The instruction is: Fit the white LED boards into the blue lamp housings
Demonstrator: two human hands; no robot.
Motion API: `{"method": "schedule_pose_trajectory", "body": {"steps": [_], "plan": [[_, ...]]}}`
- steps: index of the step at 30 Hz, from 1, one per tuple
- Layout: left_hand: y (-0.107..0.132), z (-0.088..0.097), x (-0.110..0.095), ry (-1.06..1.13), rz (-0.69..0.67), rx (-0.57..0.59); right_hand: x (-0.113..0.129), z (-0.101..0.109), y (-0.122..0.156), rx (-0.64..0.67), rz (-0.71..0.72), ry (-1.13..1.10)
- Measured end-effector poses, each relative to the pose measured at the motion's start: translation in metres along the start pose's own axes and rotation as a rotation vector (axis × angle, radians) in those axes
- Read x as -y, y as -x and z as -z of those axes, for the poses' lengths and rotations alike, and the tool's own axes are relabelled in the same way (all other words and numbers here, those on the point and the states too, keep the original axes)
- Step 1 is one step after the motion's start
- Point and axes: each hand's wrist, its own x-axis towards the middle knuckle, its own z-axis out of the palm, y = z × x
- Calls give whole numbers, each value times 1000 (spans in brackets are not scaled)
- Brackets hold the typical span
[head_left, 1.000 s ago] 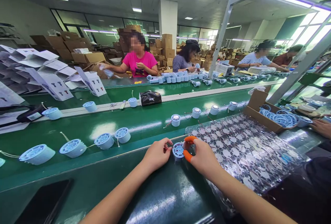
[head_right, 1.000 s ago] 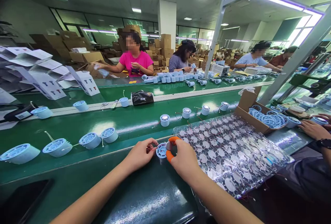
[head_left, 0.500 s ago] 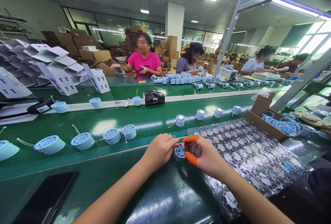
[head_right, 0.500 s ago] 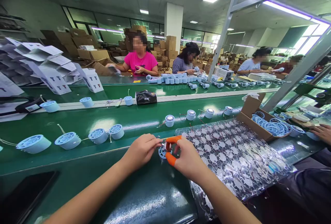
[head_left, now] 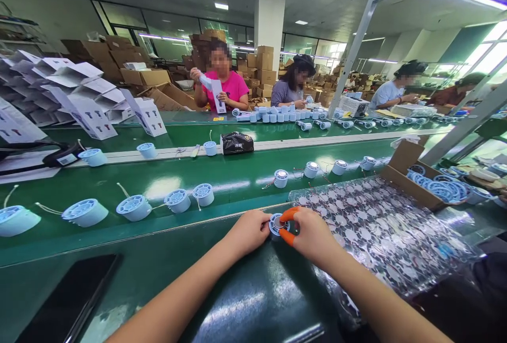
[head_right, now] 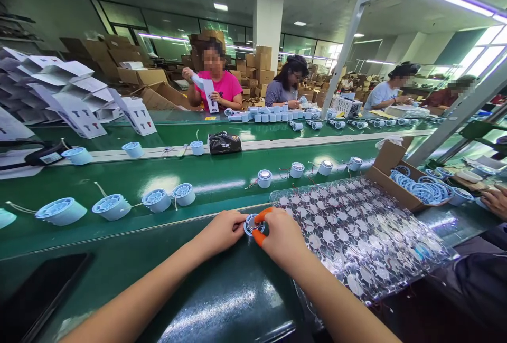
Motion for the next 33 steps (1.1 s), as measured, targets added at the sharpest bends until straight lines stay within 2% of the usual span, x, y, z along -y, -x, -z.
{"method": "schedule_pose_trajectory", "body": {"steps": [3, 7, 9, 11, 12, 14, 16, 19, 22, 24, 26, 29, 30, 31, 33], "plan": [[0, -2, 0, 57, 17, 21, -5, -5, 0, 1, 57, -100], [5, 1, -2, 63, 24, 9, -12, -13, -3, -51, 31, -131], [11, 2, -4, 102, 11, 54, -14, -15, -4, -62, 36, -132], [16, -2, -6, 137, 25, 84, -15, -15, -5, -59, 44, -163], [17, -7, -7, 134, 51, 60, -15, -14, -5, -51, 56, -189], [18, -18, -9, 101, 113, -58, -16, -10, -3, -55, 73, -245], [16, -27, -11, 100, 107, -178, -15, -3, 1, -97, 27, -326], [13, -31, -14, 210, -60, -276, -9, 5, 11, -98, -81, -572], [13, -26, -18, 337, -266, -386, 4, 9, 21, -34, -60, -819], [15, -24, -19, 361, -357, -470, 14, 10, 26, -63, -25, -833], [17, -24, -20, 325, -364, -586, 20, 10, 30, -123, -1, -753], [22, -23, -20, 123, -374, -770, 20, 7, 32, -191, -16, -685], [24, -21, -22, 21, -416, -770, 19, 4, 31, -197, -41, -714], [24, -17, -23, -78, -458, -721, 16, 1, 29, -189, -70, -768], [20, -5, -26, -226, -457, -536, 9, -2, 23, -141, -140, -889]]}}
